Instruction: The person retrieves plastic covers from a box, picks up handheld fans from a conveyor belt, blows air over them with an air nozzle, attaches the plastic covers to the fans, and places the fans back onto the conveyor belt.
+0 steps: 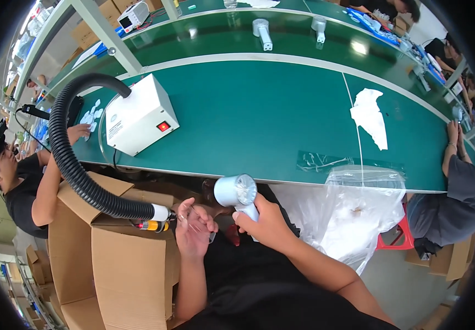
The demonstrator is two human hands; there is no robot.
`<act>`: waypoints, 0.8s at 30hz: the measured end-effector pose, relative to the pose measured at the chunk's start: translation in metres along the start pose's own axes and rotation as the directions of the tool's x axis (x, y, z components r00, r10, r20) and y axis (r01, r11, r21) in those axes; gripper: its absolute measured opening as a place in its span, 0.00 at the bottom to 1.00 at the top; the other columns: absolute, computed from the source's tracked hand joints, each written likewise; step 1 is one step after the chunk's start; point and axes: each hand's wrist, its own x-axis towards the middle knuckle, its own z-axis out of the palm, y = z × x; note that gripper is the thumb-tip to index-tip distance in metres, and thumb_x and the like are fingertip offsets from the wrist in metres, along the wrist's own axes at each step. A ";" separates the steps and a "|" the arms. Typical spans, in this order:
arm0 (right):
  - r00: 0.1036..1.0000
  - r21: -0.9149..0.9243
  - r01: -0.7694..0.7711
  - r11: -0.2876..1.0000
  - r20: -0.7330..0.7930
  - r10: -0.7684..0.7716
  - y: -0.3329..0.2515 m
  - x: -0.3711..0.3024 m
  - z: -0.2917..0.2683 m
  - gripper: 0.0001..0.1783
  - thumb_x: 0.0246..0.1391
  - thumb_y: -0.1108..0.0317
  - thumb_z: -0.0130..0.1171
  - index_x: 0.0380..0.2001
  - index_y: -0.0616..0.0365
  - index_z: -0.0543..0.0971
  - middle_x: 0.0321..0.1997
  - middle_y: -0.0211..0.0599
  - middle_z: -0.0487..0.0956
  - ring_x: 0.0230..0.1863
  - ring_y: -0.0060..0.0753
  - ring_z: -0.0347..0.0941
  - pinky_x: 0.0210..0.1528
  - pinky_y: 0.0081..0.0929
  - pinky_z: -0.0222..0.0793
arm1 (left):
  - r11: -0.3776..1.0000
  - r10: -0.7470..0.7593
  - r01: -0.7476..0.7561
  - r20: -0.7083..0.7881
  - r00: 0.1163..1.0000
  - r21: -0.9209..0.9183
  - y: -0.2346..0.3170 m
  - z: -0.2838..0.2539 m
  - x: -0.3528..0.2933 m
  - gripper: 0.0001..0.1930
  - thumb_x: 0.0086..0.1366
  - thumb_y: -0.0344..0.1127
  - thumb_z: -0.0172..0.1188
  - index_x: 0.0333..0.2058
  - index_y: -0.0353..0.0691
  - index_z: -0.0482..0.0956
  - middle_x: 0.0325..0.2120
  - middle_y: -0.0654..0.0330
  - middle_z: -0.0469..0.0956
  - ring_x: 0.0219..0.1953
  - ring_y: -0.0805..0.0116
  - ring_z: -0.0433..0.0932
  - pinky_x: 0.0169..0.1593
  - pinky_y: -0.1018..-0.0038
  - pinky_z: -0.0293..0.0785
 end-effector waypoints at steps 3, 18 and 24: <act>0.996 0.046 -0.087 0.995 -0.026 0.088 0.003 -0.005 -0.004 0.19 0.55 0.67 0.59 0.49 0.64 0.72 0.30 0.36 0.80 0.27 0.22 0.79 0.29 0.22 0.74 | 1.000 0.031 -0.031 0.025 0.999 -0.005 0.003 0.003 0.003 0.28 0.65 0.45 0.56 0.59 0.40 0.61 0.35 0.53 0.73 0.30 0.62 0.76 0.36 0.65 0.76; 0.994 0.666 0.051 0.744 0.037 -0.101 -0.004 0.021 0.018 0.23 0.60 0.55 0.47 0.48 0.64 0.68 0.39 0.53 0.78 0.42 0.46 0.79 0.48 0.41 0.75 | 0.106 0.135 -0.217 0.202 0.970 0.970 0.005 0.012 -0.019 0.28 0.49 0.27 0.70 0.50 0.35 0.72 0.36 0.56 0.75 0.37 0.70 0.77 0.41 0.76 0.74; 0.991 0.734 0.068 0.676 0.027 -0.129 -0.002 0.025 0.022 0.23 0.61 0.53 0.46 0.48 0.63 0.68 0.40 0.52 0.79 0.38 0.43 0.80 0.45 0.40 0.77 | 0.198 -0.026 -0.137 0.145 0.989 0.971 -0.001 0.038 -0.026 0.27 0.50 0.32 0.73 0.47 0.36 0.72 0.35 0.57 0.75 0.29 0.70 0.76 0.34 0.77 0.74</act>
